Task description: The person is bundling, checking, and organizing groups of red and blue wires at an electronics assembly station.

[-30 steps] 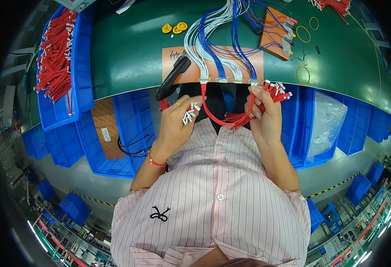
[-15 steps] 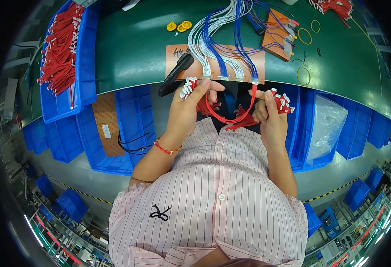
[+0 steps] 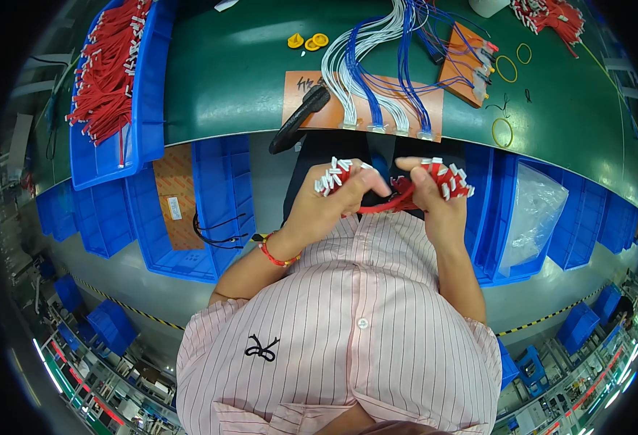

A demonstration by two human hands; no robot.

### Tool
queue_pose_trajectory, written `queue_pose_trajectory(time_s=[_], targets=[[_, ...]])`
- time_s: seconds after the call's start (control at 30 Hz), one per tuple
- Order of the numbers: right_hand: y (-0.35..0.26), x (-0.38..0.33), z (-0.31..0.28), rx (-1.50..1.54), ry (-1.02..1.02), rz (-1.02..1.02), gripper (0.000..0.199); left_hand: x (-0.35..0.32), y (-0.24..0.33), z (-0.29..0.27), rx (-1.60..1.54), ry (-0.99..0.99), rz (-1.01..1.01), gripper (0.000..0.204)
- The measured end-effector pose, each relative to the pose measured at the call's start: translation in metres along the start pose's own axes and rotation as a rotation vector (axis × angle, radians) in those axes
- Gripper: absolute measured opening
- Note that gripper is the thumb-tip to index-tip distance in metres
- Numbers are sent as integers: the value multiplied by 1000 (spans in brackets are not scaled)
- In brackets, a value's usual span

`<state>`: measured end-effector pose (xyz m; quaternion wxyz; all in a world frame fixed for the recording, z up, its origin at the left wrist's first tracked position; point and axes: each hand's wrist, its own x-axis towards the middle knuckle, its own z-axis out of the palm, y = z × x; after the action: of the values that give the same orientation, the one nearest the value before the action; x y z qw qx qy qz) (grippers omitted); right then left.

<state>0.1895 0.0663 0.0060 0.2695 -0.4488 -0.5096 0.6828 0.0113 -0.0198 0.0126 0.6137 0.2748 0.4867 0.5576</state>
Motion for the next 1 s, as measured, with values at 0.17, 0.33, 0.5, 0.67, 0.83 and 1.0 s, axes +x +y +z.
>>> queue_pose_trajectory(time_s=[0.17, 0.33, 0.5, 0.67, 0.83, 1.0], targets=[[-8, -7, 19, -64, -87, -188, 24, 0, 8, 11, -3, -26, -22, 20], [-1, 2, 12, 51, -149, -64, 18, 2, -5, 2, -163, 51, 29, 32], [-6, 4, 4, -72, -127, -41, 18, 9, -8, -3, -220, 171, 44, 35], [-9, 4, -16, -23, -164, 116, 12, 14, -5, -9, -162, 210, -19, 33], [-4, 6, -29, 213, -551, 15, 10, 20, -1, -7, -154, 234, -27, 33], [0, 5, -14, 170, -478, 79, 9, 23, -2, -6, -136, 248, -41, 32]])
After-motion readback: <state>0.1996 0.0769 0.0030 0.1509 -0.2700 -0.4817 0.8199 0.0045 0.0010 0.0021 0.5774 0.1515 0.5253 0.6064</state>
